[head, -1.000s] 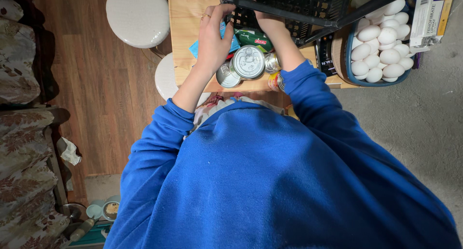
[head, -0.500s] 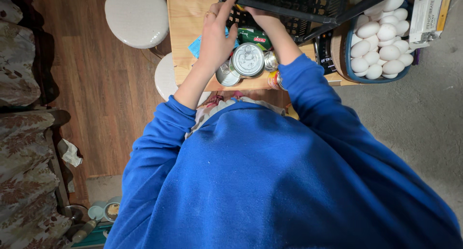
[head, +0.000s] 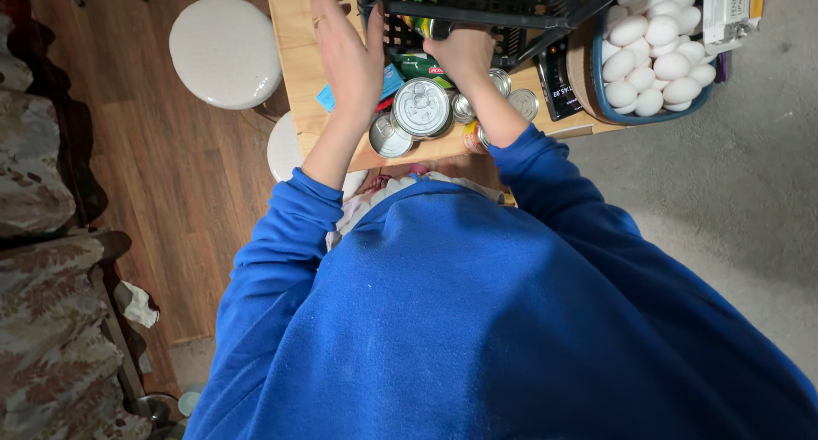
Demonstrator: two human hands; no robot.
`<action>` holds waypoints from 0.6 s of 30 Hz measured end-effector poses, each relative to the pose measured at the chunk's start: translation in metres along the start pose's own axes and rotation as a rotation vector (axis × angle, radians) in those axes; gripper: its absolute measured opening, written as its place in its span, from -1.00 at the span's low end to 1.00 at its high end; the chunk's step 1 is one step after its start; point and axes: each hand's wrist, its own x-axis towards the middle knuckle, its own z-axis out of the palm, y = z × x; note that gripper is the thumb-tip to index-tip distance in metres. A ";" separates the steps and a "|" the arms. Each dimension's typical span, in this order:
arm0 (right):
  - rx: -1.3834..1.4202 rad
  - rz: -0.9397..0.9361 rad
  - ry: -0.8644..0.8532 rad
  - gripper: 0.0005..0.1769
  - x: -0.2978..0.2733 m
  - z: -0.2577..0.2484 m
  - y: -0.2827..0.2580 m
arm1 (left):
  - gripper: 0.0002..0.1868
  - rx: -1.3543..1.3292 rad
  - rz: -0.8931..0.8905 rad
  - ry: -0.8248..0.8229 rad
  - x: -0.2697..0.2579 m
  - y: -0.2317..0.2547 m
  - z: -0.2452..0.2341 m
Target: The person repeatedly picks up canned goods and small boxes from a black crate and places them onto a wooden table. The person handles the items one at a time, moving them from the crate to the table surface.
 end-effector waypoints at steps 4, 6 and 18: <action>0.064 -0.008 0.082 -0.37 -0.012 -0.017 -0.004 | -0.53 0.115 -0.027 -0.075 0.009 -0.007 0.010; 0.186 0.102 0.027 -0.39 -0.020 -0.022 -0.002 | -0.51 0.120 -0.023 -0.075 0.010 -0.010 0.011; 0.299 -0.133 0.413 -0.21 -0.068 -0.053 -0.005 | -0.50 0.113 -0.004 -0.063 0.008 -0.009 0.009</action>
